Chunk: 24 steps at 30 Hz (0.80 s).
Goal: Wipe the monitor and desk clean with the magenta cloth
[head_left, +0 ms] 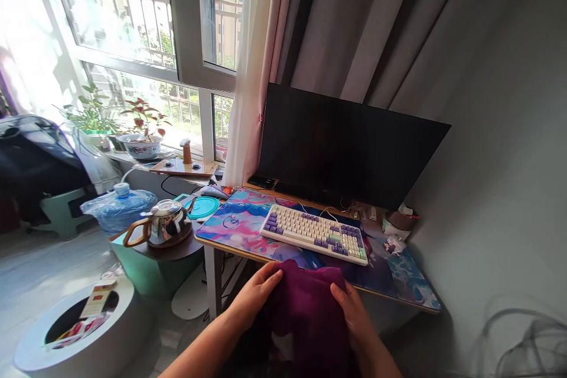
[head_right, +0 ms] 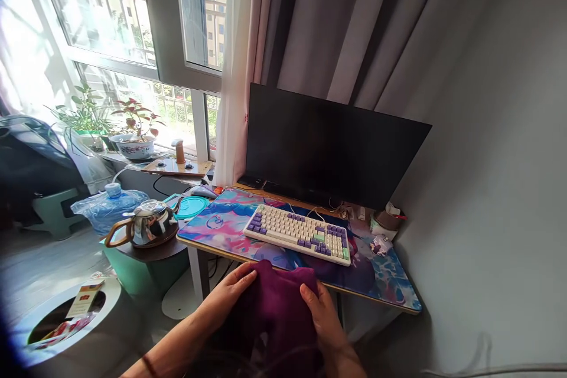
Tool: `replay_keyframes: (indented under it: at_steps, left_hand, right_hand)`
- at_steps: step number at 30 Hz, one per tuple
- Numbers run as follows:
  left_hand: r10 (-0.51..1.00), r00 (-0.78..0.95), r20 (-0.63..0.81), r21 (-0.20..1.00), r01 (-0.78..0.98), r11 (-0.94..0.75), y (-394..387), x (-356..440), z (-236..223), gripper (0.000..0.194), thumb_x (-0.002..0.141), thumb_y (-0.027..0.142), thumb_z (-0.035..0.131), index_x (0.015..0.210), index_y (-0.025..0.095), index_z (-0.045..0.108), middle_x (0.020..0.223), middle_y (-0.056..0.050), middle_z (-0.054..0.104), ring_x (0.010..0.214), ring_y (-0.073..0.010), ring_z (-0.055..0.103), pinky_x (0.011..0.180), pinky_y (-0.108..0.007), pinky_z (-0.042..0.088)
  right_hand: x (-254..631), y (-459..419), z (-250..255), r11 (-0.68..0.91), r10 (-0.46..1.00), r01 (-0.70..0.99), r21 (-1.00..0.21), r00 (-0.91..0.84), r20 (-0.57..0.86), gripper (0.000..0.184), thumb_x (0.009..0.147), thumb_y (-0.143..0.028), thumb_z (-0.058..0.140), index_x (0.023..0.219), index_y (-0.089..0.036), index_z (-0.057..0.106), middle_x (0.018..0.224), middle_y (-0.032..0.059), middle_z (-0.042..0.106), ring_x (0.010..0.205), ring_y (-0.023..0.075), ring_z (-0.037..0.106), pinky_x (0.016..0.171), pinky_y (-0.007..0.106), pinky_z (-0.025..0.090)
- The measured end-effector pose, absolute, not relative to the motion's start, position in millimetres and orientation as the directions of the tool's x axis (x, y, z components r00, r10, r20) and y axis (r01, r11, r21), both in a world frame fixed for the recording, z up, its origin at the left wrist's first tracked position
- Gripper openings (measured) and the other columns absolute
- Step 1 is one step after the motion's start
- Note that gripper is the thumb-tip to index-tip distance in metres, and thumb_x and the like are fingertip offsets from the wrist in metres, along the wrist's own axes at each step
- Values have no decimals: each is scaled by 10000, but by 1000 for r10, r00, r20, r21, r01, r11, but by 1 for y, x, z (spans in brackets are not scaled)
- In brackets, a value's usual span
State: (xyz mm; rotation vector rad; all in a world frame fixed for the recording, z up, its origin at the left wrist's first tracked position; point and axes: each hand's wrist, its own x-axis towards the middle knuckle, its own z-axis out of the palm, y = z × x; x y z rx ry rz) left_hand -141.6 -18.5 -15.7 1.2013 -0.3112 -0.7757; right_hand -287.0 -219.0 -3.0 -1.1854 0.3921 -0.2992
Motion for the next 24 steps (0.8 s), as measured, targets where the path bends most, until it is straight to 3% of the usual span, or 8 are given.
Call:
replay_keyframes:
  at_steps: [3,5,8,12,14,16,20,24]
  left_hand:
    - [-758,652,-5,982,147,121,-17,-141,-30,1238,702,840,875,1692,226,455,1679,-182,578,1541,-386,551,1292,-449,434]
    - [-808,576,124,991,-30,131,-18,-144,-37,1384,669,818,910,1774,251,299,1823,-181,367,1683,-401,344,1382,-467,297]
    - [-820,544,178,981,-159,107,-23,-151,-39,1373,634,751,967,1757,245,362,1847,-181,309,1722,-430,228,1411,-471,215]
    - [-863,501,58,991,75,110,-28,-155,-34,1076,638,698,988,1550,250,636,1500,-139,711,1435,-415,611,1228,-460,481]
    - [-907,421,-24,984,168,52,-25,-156,-31,755,688,666,979,1281,240,786,1166,-61,807,1099,-300,723,993,-368,572]
    - [-941,331,-75,973,231,3,-17,-158,-28,546,751,649,951,1058,216,823,933,-2,766,849,-179,652,815,-275,534]
    - [-961,250,-114,916,400,-5,-6,-166,-21,510,713,623,989,964,206,838,816,32,719,719,-105,556,716,-209,477]
    - [-943,293,-157,843,537,26,-10,-172,-15,577,604,582,1052,1008,211,873,880,-18,800,761,-148,682,783,-250,553]
  right_hand:
    - [-283,-214,3,423,-532,81,-903,828,-174,556,600,-658,1002,973,-275,852,875,12,854,923,311,811,886,434,646]
    - [-279,-212,4,452,-592,122,-883,782,-195,558,608,-654,997,991,-284,832,905,-5,862,954,307,817,880,427,652]
    - [-273,-208,1,465,-620,117,-877,751,-229,559,585,-645,998,1004,-330,804,966,-50,878,1004,304,823,894,438,659]
    - [-276,-207,-11,449,-490,97,-888,858,-153,495,628,-616,963,1019,-351,815,982,-40,880,1027,339,825,917,485,656]
    - [-283,-211,-19,446,-448,83,-891,883,-142,497,621,-597,962,1028,-346,828,988,-23,879,1022,357,823,928,505,652]
    - [-290,-218,-29,450,-447,40,-892,875,-187,536,570,-586,979,1028,-350,832,947,-21,873,999,367,821,934,522,649]
    - [-297,-238,-57,406,-451,-23,-914,864,-222,573,564,-608,980,1065,-381,818,975,-30,857,1051,353,806,996,517,618]
    - [-296,-253,-78,207,-406,-1,-978,910,-87,608,676,-556,930,1251,-474,750,1029,-46,821,1066,319,792,1025,516,590]
